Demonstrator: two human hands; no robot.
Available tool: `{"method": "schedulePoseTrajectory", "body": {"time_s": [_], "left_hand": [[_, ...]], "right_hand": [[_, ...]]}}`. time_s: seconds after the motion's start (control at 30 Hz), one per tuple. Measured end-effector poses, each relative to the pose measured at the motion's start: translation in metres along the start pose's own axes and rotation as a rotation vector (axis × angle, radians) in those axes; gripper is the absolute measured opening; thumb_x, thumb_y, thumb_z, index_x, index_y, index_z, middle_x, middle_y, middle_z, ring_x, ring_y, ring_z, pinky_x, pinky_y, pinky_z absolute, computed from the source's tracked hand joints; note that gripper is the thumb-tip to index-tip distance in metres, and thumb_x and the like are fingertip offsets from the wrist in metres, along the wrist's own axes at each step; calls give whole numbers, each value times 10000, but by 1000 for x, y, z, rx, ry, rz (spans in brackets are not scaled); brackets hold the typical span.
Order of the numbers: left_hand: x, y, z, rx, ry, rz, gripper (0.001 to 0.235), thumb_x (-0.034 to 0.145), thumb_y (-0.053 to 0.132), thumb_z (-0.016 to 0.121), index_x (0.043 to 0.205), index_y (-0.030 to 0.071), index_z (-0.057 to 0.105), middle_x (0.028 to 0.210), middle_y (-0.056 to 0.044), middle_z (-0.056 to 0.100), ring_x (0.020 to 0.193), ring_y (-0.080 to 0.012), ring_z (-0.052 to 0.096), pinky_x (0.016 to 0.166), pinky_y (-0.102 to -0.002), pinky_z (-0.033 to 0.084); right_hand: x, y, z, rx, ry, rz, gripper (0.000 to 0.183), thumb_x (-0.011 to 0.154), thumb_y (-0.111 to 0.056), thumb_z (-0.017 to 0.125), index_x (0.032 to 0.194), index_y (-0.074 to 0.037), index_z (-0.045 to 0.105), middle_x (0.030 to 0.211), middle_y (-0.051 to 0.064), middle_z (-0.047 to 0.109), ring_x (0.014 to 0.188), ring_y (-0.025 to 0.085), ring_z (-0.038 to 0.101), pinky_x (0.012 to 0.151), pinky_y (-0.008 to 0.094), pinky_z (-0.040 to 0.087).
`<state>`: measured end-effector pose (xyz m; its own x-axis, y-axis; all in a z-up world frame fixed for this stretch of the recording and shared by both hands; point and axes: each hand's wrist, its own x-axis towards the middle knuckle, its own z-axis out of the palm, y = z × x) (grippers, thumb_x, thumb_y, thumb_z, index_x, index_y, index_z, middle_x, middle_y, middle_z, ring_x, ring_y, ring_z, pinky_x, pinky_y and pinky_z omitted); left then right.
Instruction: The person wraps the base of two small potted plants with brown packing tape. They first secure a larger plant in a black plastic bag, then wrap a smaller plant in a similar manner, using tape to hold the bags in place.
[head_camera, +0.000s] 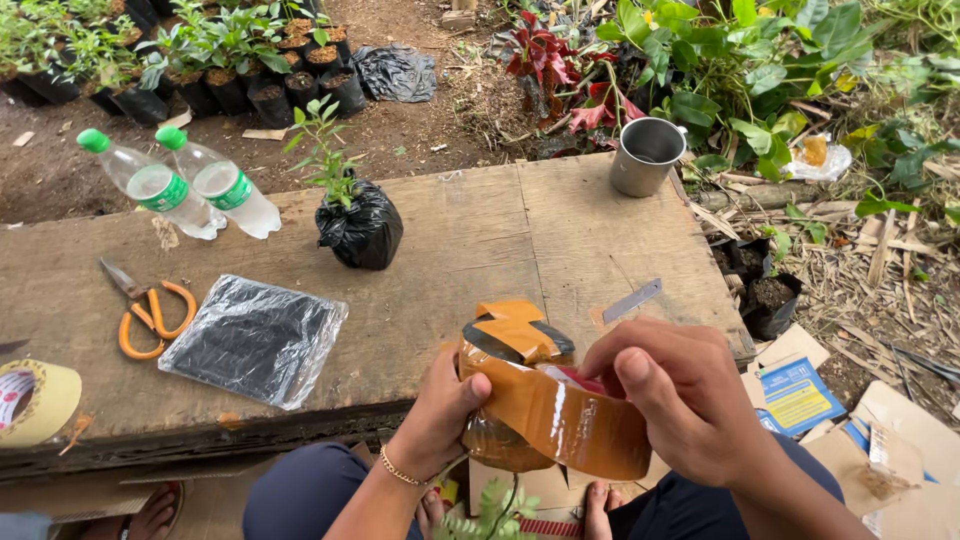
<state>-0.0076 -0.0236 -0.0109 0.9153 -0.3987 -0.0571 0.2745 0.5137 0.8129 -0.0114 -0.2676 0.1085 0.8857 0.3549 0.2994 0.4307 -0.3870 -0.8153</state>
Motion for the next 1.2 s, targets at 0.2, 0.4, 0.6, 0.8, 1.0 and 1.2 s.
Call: {"method": "schedulePoseTrajectory", "body": {"time_s": [0.2, 0.4, 0.6, 0.8, 1.0, 1.2], "left_hand": [[-3, 0, 2, -74, 30, -62, 900, 708, 522, 902, 1316, -31, 535, 1164, -111, 687, 1018, -168, 692, 879, -345, 585], [-7, -2, 2, 7, -31, -177, 921, 721, 584, 867, 1321, -41, 556, 1196, -90, 690, 1067, -139, 680, 919, -305, 573], [-6, -7, 6, 35, -42, -257, 968, 716, 619, 856, 1310, -77, 541, 1172, -104, 676, 1047, -142, 672, 893, -305, 566], [-8, -11, 2, 48, -45, -269, 997, 702, 637, 856, 1315, -75, 522, 1171, -98, 670, 1046, -127, 660, 895, -292, 560], [-9, -10, 2, 55, -58, -256, 988, 720, 631, 851, 1326, -77, 522, 1169, -98, 672, 1040, -125, 663, 892, -287, 564], [-9, -8, 3, 4, -58, -249, 903, 739, 590, 842, 1315, -34, 533, 1154, -69, 682, 1032, -111, 668, 887, -287, 565]], "right_hand": [[0, 32, -3, 213, -58, -44, 424, 1039, -339, 444, 938, -35, 722, 753, 60, 717, 691, 157, 707, 656, 286, 560], [54, 74, -2, 225, -297, 12, 396, 1019, -334, 514, 1192, -44, 720, 1256, 122, 660, 1239, 247, 591, 1060, 400, 448], [70, 97, 26, 432, -666, 91, 430, 1045, -331, 449, 1256, -74, 722, 1634, 81, 416, 1520, 254, 362, 1199, 433, 265], [68, 105, 32, 658, -728, 58, 265, 1051, -288, 583, 999, -45, 676, 1471, 181, 553, 1488, 228, 428, 1082, 441, 431], [64, 114, 27, 675, -677, 166, 239, 1027, -301, 587, 955, -73, 576, 1333, 74, 638, 1228, 119, 558, 1061, 346, 425], [59, 120, 28, 587, -588, 290, 245, 1012, -312, 605, 984, -68, 604, 879, -44, 591, 831, 63, 524, 776, 259, 479]]}}
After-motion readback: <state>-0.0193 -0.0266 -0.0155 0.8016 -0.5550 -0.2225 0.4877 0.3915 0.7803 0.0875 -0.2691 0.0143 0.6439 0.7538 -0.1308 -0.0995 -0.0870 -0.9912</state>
